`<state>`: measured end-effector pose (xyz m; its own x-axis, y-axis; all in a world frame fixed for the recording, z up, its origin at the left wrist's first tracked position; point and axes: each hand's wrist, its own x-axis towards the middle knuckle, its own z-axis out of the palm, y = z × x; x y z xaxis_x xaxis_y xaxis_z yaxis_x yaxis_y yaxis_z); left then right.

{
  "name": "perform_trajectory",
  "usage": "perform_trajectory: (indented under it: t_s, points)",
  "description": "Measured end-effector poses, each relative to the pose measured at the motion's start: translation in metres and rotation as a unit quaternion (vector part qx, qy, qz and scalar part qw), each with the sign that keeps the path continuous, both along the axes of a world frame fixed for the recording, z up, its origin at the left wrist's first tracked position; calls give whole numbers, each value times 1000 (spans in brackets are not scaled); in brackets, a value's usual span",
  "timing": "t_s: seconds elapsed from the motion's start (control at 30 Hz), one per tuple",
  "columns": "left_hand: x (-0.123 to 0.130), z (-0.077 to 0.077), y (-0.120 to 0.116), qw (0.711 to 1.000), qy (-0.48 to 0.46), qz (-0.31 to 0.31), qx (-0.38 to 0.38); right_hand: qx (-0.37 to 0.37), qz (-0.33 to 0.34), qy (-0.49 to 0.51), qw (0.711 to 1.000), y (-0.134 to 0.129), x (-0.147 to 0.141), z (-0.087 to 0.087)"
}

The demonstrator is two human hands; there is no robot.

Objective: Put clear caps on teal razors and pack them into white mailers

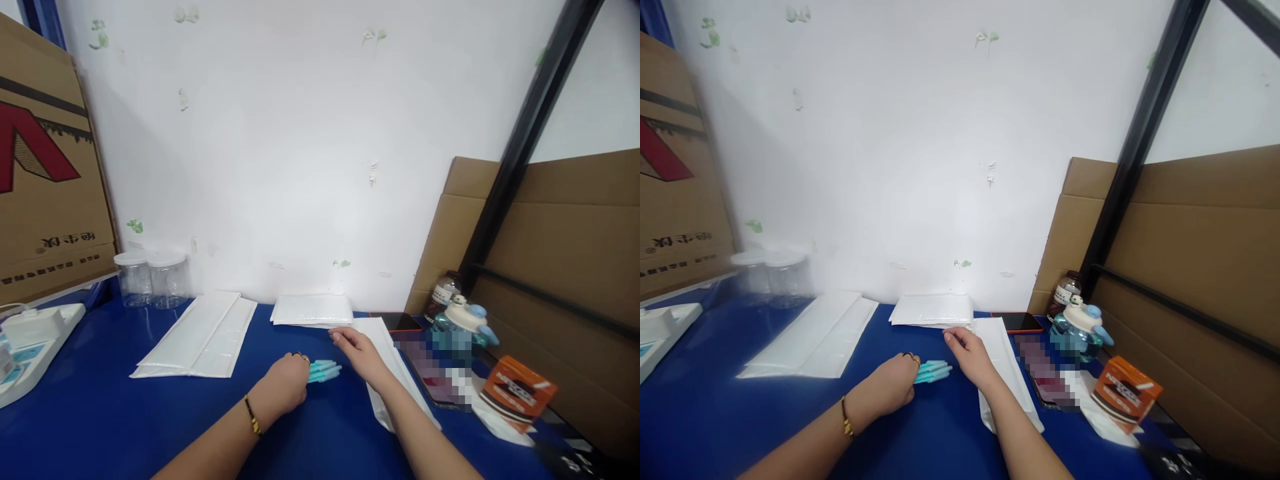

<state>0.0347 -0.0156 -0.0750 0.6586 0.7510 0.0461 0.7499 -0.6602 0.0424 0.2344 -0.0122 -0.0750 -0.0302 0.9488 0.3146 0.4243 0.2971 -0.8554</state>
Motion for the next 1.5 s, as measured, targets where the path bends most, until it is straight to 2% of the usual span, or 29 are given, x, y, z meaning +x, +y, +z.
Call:
perform_trajectory:
  t_s: [0.13,0.2,0.27,0.33,0.4,0.5,0.57,0.67,0.77,0.9,0.97,1.03,1.13,1.27,1.33,1.4,1.5]
  points:
    - [-3,5,2,999,-47,6,-21,-22,20,95,995,-3,-14,-1]
    - [0,7,4,993,-107,30,-46,2,18,112,993,-7,-23,9]
    - [7,6,6,978,-193,39,-73,55,14,95,994,-13,-34,27]
    - [14,4,9,947,-308,17,-90,125,25,31,991,-18,-46,48]
    - [21,2,10,901,-423,-14,-96,186,41,-31,981,-22,-58,66]
    - [24,-2,9,843,-521,-15,-131,225,74,-92,967,-25,-71,76]
    - [23,-7,8,829,-534,1,-164,226,82,-114,964,-26,-76,73]
    - [21,-16,8,829,-520,0,-206,212,71,-110,969,-27,-77,63]
    - [22,-20,9,834,-490,-10,-252,168,85,-44,981,-29,-74,56]
    - [22,-7,-1,844,-458,-48,-275,61,144,122,980,-41,-66,49]
    - [22,3,-11,858,-400,-102,-306,23,185,122,975,-55,-59,46]
    - [22,12,-23,861,-336,-180,-338,8,207,70,976,-71,-52,43]
    - [26,20,-39,842,-279,-248,-390,46,140,-24,989,-98,-41,39]
    - [42,16,-49,807,-275,-241,-463,85,29,-74,993,-126,-24,32]
    - [51,8,-48,803,-287,-229,-469,111,-14,-69,991,-137,-10,30]
    - [57,1,-44,819,-321,-203,-429,139,-78,-50,986,-144,10,28]
    - [67,-1,-38,883,-338,-162,-281,143,-183,38,972,-149,43,26]
